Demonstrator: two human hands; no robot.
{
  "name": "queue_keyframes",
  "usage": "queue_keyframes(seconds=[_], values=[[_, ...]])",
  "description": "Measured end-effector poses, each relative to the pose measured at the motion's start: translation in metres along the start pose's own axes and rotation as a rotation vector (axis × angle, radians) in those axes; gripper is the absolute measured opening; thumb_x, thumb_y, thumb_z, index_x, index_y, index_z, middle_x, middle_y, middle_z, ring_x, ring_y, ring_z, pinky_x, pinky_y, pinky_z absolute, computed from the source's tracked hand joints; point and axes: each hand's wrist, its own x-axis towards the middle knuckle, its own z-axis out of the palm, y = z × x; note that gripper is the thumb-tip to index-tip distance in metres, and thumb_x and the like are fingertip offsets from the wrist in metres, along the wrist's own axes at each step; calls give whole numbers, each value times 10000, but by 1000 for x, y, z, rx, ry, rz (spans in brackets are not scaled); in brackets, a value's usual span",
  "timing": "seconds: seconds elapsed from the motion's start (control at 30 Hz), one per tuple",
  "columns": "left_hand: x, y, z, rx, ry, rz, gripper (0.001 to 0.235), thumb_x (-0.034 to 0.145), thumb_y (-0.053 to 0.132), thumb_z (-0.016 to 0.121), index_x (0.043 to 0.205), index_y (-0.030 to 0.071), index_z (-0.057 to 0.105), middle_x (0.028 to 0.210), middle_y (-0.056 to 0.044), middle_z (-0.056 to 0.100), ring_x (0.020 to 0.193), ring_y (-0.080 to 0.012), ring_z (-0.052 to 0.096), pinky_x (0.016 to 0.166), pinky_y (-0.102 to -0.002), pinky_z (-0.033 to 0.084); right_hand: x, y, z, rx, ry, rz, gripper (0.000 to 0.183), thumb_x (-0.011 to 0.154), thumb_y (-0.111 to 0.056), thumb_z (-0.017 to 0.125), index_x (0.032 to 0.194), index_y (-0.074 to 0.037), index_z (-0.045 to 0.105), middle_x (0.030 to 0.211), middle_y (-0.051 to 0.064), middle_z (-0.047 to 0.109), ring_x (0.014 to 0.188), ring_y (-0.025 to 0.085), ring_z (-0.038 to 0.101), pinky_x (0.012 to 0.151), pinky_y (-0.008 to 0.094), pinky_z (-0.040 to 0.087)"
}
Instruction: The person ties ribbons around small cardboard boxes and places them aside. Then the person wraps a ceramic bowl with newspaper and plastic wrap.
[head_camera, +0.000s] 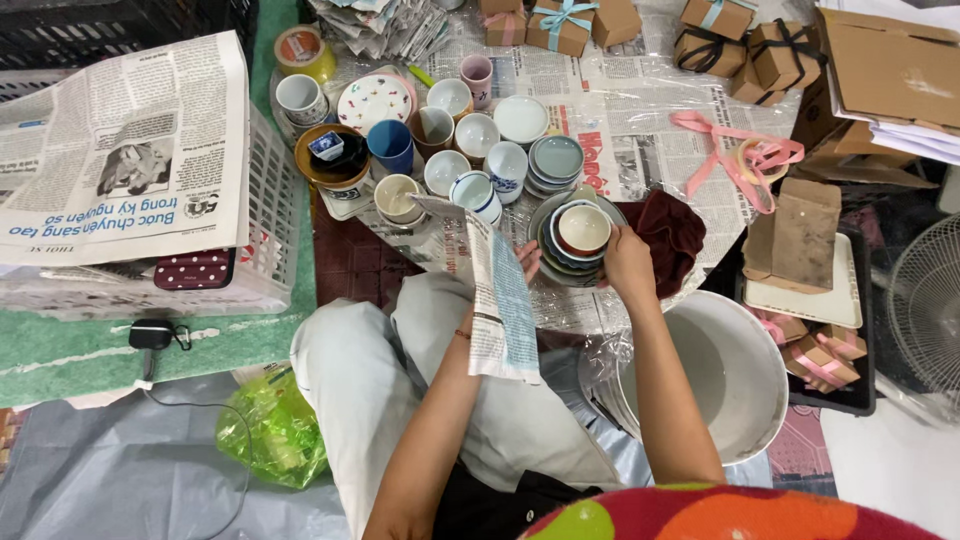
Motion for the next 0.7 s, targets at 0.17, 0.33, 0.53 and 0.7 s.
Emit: queue_keyframes(seconds=[0.17,0.33,0.53,0.7], values=[[-12,-9,38,187,133,77,345,1077,321,475,1211,16,567,1614,-199,394,1473,-301,414,1249,-395,329,15,17,7,-171,74,-127,447,1112,-310,419,1117,46,689,868,285,700,737,424,693,690,473,545],[-49,-7,78,202,-10,110,564,1060,440,434,1432,24,512,1675,-144,292,1559,-241,268,1300,-384,167,31,28,5,-62,-32,-27,468,1092,-348,426,1202,42,660,986,288,705,876,417,719,703,459,567],[-47,-4,79,302,-27,133,587,1097,420,444,1483,-22,403,1657,-219,300,1562,-333,278,1311,-466,187,39,25,-4,270,-191,187,496,1077,-345,390,1273,79,559,1164,243,663,871,358,745,645,430,627],[-38,-4,73,333,-1,115,670,1077,449,423,1510,-55,345,1635,-213,324,1532,-354,304,1270,-511,267,43,40,-9,262,-257,137,373,1009,-43,409,1333,87,541,1233,226,680,885,346,763,689,399,611]])
